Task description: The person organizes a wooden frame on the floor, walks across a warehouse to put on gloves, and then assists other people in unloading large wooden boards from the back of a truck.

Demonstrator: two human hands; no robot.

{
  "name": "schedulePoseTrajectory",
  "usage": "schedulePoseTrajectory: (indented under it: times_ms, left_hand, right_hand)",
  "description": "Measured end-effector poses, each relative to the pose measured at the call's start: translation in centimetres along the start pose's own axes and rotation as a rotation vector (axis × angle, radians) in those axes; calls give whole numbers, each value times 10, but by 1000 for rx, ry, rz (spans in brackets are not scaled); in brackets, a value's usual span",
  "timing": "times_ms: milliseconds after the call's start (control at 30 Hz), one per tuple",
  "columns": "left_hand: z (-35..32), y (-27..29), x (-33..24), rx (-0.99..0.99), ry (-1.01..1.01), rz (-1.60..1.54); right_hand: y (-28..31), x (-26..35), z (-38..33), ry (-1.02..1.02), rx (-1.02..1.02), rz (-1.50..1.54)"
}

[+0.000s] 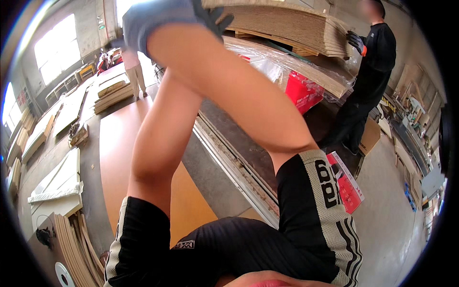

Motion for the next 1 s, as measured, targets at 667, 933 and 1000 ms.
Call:
schedulePoseTrajectory:
  times_ms: [667, 933, 1000]
  left_hand:
    - [-416, 542, 160, -880, 317, -549]
    - [-669, 866, 46, -1122, 228, -121]
    - [-715, 933, -44, -1217, 254, 48]
  right_hand:
    - [-16, -385, -242, -861, -851, 1650]
    - [-247, -38, -398, -1643, -362, 1930]
    - [-302, 40, -439, -1768, -376, 1990]
Point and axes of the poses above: each hand's wrist, its own z-axis towards the middle knuckle, its own y-axis out of the back of the hand, x = y × z, the point moved 9 cm from there along z, towards the middle knuckle, and after that the axes turned 15 degrees about z, right-handed, at the moved point
